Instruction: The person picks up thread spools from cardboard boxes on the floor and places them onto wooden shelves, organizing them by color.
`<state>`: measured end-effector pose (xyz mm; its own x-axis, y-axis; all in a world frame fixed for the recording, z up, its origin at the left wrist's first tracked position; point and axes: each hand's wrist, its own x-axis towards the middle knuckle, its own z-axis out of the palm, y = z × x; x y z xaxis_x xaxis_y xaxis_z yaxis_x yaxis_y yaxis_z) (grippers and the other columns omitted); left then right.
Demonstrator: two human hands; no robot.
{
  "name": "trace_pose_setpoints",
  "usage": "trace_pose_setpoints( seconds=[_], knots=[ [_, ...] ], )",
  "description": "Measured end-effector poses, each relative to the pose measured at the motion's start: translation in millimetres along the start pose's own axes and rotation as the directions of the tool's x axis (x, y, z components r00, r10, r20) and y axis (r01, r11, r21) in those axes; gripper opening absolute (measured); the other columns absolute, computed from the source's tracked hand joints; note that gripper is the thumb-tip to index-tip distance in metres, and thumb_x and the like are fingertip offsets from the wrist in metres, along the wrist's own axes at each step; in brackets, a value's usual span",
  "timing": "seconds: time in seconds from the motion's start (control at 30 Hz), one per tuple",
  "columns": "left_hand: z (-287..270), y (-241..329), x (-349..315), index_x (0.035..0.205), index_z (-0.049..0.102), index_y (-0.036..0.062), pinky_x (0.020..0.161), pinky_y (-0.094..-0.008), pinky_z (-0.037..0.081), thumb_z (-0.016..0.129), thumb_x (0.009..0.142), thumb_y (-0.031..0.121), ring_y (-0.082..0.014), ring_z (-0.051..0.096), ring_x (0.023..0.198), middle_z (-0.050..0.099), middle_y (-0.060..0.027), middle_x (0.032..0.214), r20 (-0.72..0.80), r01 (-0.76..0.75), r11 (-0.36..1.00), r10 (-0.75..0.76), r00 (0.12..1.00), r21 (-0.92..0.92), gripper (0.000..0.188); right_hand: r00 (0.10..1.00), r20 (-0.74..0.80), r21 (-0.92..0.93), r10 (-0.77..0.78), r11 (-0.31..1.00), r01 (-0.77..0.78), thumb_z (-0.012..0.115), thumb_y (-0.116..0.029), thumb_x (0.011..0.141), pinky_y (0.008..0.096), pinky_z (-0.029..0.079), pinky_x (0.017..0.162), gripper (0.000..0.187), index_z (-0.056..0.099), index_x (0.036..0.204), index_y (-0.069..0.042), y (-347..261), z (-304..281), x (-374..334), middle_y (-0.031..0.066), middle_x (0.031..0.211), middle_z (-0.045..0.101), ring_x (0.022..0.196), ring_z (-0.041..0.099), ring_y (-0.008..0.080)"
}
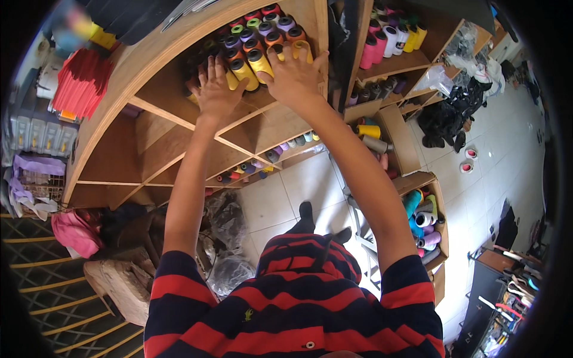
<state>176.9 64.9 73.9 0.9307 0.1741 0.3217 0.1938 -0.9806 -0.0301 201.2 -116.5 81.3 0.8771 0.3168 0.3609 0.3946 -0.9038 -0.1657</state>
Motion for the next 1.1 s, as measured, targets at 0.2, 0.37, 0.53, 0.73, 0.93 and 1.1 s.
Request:
trace_pose_setpoints(
  seconds=[0.2,0.37,0.53,0.73,0.93,1.1],
  knots=[
    [-14,6,15,0.143,0.038,0.0118,0.107,-0.0679,0.013,0.046,0.086,0.061,-0.0351,0.028,0.138,0.031,-0.0113,0.151,0.025,0.085,0.99,-0.083,0.996,-0.108,0.075,1.0,-0.026,-0.013,0.01,1.0,-0.011,0.048,-0.052,0.091,0.0776,0.016,0.097,0.057,0.046,0.138,-0.021,3,5,-3,0.0128,0.141,0.044,0.133,0.031,0.0397],
    [7,-27,66,0.147,0.03,0.0154,0.111,-0.0644,0.003,0.033,0.09,0.062,-0.0327,0.018,0.143,0.024,-0.0069,0.155,0.011,0.059,0.985,-0.058,0.998,-0.163,0.074,0.997,-0.083,0.022,-0.006,1.0,0.008,0.056,-0.048,0.088,0.0784,0.016,0.096,0.057,0.046,0.138,-0.022,3,5,-5,0.0131,0.138,0.047,0.133,0.032,0.0403],
    [20,-29,79,0.152,0.013,0.0193,0.112,-0.0623,-0.001,0.028,0.093,0.057,-0.0309,0.006,0.146,0.012,-0.0057,0.158,0.167,0.121,0.985,-0.1,0.981,-0.121,0.072,0.993,-0.121,0.033,-0.001,0.999,0.005,0.059,-0.047,0.086,0.0791,0.015,0.096,0.059,0.046,0.138,-0.021,5,9,-7,0.0136,0.137,0.048,0.132,0.033,0.0406],
    [19,-26,73,0.152,0.012,0.0181,0.114,-0.0586,0.002,0.027,0.094,0.055,-0.0282,0.006,0.146,0.01,-0.006,0.158,0.132,0.13,0.988,-0.119,0.984,-0.078,0.07,0.998,-0.062,0.077,0.003,0.997,0.002,0.06,-0.045,0.086,0.0774,0.012,0.099,0.06,0.045,0.139,-0.022,5,10,-8,0.0149,0.143,0.039,0.137,0.024,0.0408],
    [21,-25,65,0.151,0.018,0.0169,0.115,-0.0568,0.005,0.029,0.096,0.049,-0.0265,0.011,0.145,0.016,-0.0067,0.157,-0.059,0.065,0.989,-0.073,0.996,-0.133,0.065,0.993,-0.116,0.079,0.003,0.997,0.007,0.064,-0.045,0.082,0.0774,0.014,0.098,0.064,0.045,0.139,-0.022,3,13,-10,0.0153,0.143,0.039,0.137,0.023,0.0419],
    [5,-9,42,0.146,0.033,0.0159,0.109,-0.0668,0.01,0.034,0.097,0.045,-0.0292,0.012,0.145,0.019,-0.0069,0.157,-0.193,-0.092,0.995,0.083,0.978,-0.035,0.058,0.995,-0.094,0.045,-0.02,0.999,0.025,0.062,-0.044,0.085,0.0778,0.02,0.096,0.063,0.042,0.14,-0.02,4,9,-10,0.0157,0.143,0.037,0.136,0.024,0.0437]
  ],
)
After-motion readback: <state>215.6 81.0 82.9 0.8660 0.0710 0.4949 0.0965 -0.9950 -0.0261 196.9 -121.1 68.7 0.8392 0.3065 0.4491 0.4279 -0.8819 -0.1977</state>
